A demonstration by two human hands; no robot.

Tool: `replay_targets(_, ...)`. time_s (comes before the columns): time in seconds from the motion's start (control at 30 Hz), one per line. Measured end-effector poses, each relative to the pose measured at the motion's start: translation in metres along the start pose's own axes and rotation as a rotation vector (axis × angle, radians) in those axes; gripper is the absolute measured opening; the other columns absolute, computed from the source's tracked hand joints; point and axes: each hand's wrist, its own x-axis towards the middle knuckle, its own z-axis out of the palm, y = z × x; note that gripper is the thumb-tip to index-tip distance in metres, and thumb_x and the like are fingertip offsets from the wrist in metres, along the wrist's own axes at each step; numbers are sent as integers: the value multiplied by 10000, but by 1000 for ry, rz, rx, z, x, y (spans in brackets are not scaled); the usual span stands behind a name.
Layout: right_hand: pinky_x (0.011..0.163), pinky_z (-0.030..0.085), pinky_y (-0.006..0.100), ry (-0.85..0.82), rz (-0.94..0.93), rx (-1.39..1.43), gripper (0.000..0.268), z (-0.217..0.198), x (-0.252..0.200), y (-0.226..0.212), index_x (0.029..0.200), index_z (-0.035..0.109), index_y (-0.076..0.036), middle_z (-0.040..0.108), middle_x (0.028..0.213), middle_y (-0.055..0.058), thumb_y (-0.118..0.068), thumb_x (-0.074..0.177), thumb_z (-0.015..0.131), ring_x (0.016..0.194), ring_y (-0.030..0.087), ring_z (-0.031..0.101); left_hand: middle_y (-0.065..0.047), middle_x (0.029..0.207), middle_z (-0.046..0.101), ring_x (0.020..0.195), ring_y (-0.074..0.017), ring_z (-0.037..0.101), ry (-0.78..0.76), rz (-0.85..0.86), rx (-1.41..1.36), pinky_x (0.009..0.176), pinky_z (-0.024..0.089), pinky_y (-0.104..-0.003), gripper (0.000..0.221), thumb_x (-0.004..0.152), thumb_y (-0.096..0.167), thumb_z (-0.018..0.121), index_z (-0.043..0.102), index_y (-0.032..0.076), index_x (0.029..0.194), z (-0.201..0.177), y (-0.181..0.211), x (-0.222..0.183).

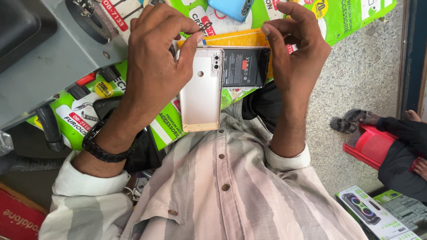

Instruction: The person is repairing a smartphone by first cleaning the back cover with a cloth and then using a screwdriver to remove screws from the internal components. The person handles the phone, a cleaning cloth, and a screwdriver throughout the process.

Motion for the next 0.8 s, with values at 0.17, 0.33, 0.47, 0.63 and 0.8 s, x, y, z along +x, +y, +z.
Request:
replay_targets(0.17, 781, 543, 224, 14, -95, -235, 399, -3, 5, 5, 1316, 608, -56, 810, 1070, 78, 9, 1008, 854, 883, 129, 727, -82, 1060, 650, 949, -268, 631, -3, -80, 73, 887, 419, -432, 130, 965, 37, 801, 722, 47, 1067, 7, -7, -3)
replay_targets(0.33, 898, 602, 264, -45, -87, -162, 292, 5, 3, -1, 1285, 609, -34, 794, 1140, 97, 46, 1060, 778, 1085, 168, 803, -77, 1062, 650, 753, -193, 639, -14, -148, -8, 861, 451, -401, 111, 983, 46, 793, 721, 41, 1068, 7, -7, -4)
replay_targets(0.47, 972, 630, 291, -98, -45, -91, 281, 6, 0, -3, 1321, 605, -18, 793, 1172, 105, 80, 1081, 714, 1161, 191, 793, -72, 1050, 653, 712, -183, 632, -16, -150, -20, 845, 465, -393, 108, 1005, 51, 805, 714, 36, 1063, 7, -6, -4)
replay_targets(0.63, 874, 572, 268, -59, -121, -136, 253, -2, 5, -15, 1272, 633, -7, 770, 1143, 100, 93, 1060, 728, 1076, 163, 763, -75, 1032, 641, 711, -188, 619, -12, -155, -21, 808, 475, -386, 118, 1004, 34, 798, 698, 35, 1067, 6, -3, -3)
replay_targets(0.8, 792, 515, 253, -109, -112, -154, 160, -3, -5, -38, 1143, 710, -18, 746, 1099, 74, 28, 1042, 825, 878, 127, 624, -93, 1001, 610, 804, -254, 615, 63, -51, -17, 777, 480, -391, 175, 990, -20, 776, 617, 11, 1057, 5, 0, 0)
